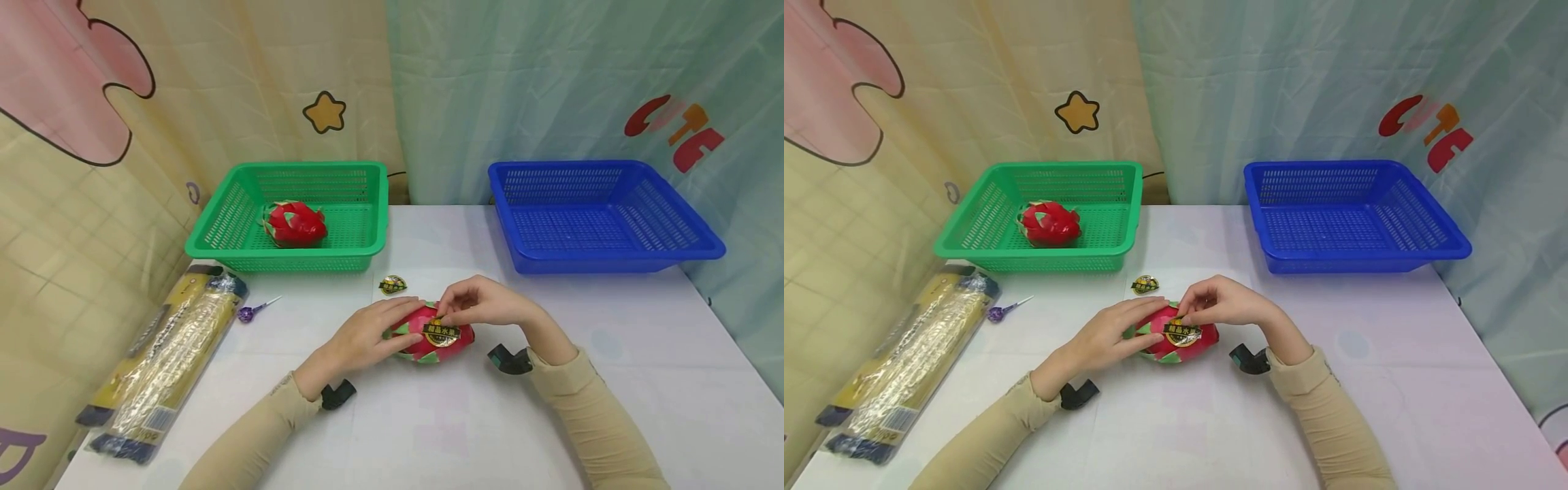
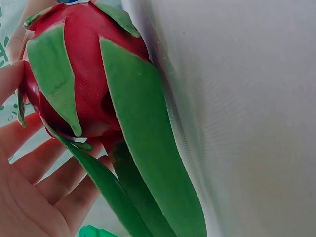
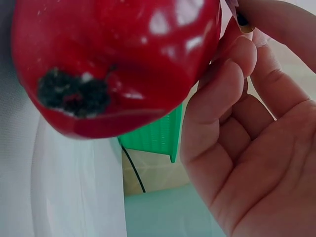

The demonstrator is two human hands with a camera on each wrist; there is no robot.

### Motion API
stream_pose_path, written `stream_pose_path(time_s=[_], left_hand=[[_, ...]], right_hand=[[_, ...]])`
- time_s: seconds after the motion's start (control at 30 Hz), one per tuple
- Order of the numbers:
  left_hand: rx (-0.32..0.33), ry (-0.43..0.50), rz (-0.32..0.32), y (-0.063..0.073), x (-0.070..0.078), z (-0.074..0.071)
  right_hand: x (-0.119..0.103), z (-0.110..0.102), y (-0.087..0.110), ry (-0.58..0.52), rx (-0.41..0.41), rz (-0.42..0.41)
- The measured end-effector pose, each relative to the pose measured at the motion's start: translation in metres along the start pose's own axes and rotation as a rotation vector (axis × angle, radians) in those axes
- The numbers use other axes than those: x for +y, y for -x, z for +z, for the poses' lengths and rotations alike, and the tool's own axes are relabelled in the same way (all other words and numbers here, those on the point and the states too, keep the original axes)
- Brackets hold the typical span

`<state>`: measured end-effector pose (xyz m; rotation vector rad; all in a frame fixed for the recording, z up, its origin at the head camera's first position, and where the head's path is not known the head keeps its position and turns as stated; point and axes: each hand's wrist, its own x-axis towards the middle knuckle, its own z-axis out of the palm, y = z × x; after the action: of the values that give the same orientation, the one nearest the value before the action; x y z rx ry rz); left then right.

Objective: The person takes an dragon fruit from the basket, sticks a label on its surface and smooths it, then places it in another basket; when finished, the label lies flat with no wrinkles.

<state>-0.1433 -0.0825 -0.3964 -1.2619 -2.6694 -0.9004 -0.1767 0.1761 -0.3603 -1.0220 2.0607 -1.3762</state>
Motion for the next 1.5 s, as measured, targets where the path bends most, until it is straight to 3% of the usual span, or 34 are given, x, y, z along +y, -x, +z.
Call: stream_pose_path(time_s=[0.6,0.83,1.03,1.3,1.5], left_hand=[[0.020,-0.022,-0.009,0.002,0.003,0.002],[0.090,-0.027,-0.016,0.002,0.010,0.007],[0.145,-0.081,-0.007,0.001,0.018,0.013],[0.194,-0.159,-0.014,-0.001,0.025,0.021],[0.222,-0.033,-0.081,-0.008,0.029,0.029]], right_hand=[[-0.006,0.007,-0.002,0.120,0.072,0.053],[-0.009,0.009,-0.002,0.120,0.106,0.111],[-0.002,0.013,0.004,0.185,0.148,0.132],[0.018,0.036,0.016,0.085,0.153,0.181],[0.027,0.049,0.014,0.033,0.160,0.130]])
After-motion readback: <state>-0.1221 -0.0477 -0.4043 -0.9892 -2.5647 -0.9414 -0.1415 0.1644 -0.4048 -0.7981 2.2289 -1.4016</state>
